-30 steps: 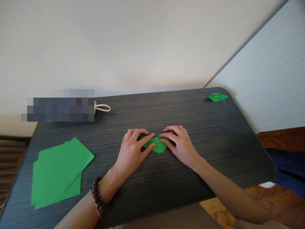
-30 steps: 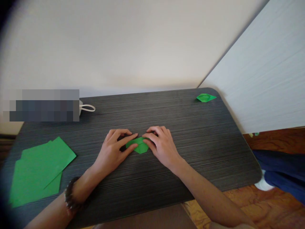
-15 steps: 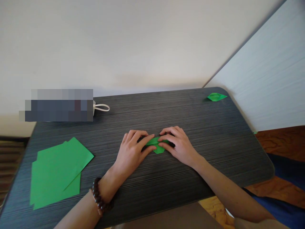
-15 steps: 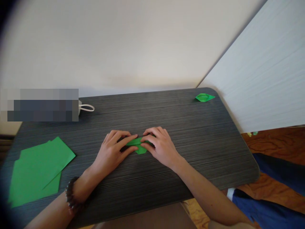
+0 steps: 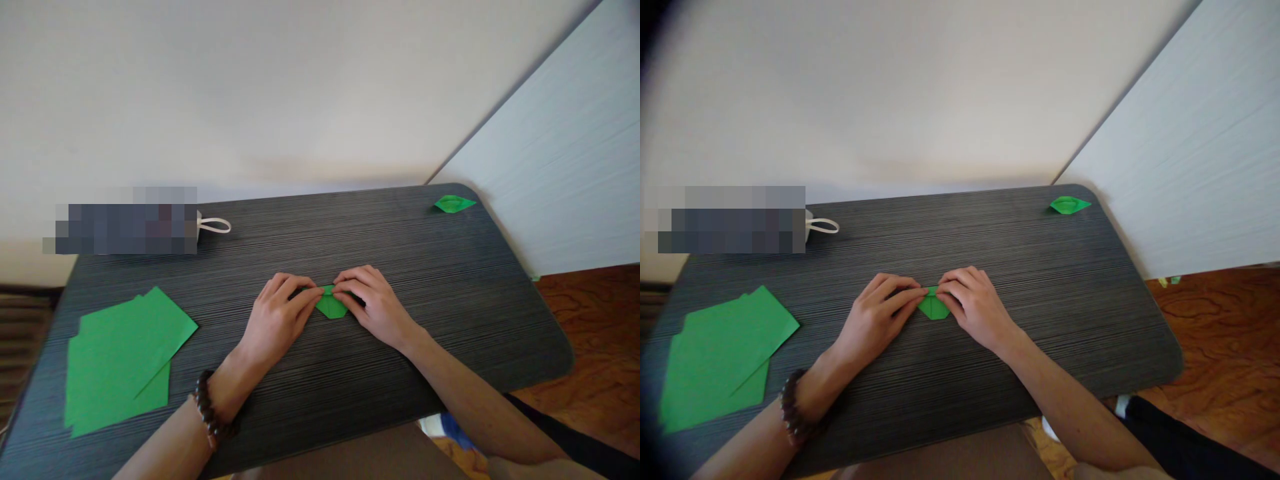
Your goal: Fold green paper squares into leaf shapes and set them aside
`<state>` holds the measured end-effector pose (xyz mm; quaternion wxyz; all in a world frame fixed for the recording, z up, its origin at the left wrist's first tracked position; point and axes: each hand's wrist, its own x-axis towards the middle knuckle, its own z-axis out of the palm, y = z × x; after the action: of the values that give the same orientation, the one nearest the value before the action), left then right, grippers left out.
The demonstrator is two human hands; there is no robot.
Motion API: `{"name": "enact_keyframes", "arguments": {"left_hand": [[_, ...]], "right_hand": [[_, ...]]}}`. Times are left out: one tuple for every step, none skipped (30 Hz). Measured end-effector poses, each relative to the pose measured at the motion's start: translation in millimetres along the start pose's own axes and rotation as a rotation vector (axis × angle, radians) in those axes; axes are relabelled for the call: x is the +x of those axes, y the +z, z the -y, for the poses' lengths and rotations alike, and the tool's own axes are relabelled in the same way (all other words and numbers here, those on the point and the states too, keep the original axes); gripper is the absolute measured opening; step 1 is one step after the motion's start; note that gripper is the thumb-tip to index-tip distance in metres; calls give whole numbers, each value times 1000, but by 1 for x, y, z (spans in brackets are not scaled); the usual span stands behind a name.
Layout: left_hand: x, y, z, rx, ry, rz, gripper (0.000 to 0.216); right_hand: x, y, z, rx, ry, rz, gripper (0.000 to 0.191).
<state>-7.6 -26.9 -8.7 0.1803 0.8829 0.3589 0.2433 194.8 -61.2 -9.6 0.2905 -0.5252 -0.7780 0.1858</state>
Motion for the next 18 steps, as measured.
{"name": "enact_keyframes", "arguments": {"left_hand": [[1, -1, -1, -47, -13, -16, 19], [1, -2, -2, -99, -37, -37, 19], [2, -3, -3, -152, -78, -56, 20], [2, -4, -4, -200, -132, -70, 23], [2, -6, -5, -237, -191, -75, 26], [2, -8, -6, -264, -246, -71, 30], [2, -9, -6, -282, -286, -65, 33], [2, -10, -6, -295, -307, -61, 35], [2, -11, -6, -302, -313, -56, 36], [2, -12, -6, -311, -307, -46, 35], [2, -12, -6, -326, -298, -27, 33], [1, -12, -6, -346, -293, -1, 32], [1, -12, -6, -368, -294, 28, 30], [1, -11, -6, -390, -298, 56, 30], [1, -11, -6, -411, -302, 76, 29], [0, -11, -5, -428, -308, 86, 29], [0, -11, -5, -438, -315, 87, 30], [1, -11, -5, -447, -321, 84, 30]], "right_hand": [[0, 1, 1, 9, -14, -19, 12], [-1, 1, 2, 18, -27, -43, 12], [-1, 1, 4, 25, -42, -74, 12], [-1, 1, 5, 30, -59, -105, 12], [-1, 1, 7, 32, -79, -135, 12], [-1, 1, 8, 32, -101, -159, 13], [-2, 1, 10, 32, -123, -176, 14], [-2, 1, 11, 33, -144, -186, 15], [-2, 1, 12, 36, -162, -191, 15], [-2, 1, 12, 39, -179, -194, 16], [-2, 2, 12, 43, -193, -196, 16], [-2, 2, 12, 46, -207, -193, 16], [-2, 3, 12, 47, -219, -188, 16], [-2, 3, 12, 50, -228, -179, 16], [-2, 4, 12, 56, -233, -166, 16], [-2, 4, 12, 68, -232, -150, 16], [-2, 4, 13, 85, -222, -134, 15], [-2, 4, 13, 111, -207, -120, 14]]}}
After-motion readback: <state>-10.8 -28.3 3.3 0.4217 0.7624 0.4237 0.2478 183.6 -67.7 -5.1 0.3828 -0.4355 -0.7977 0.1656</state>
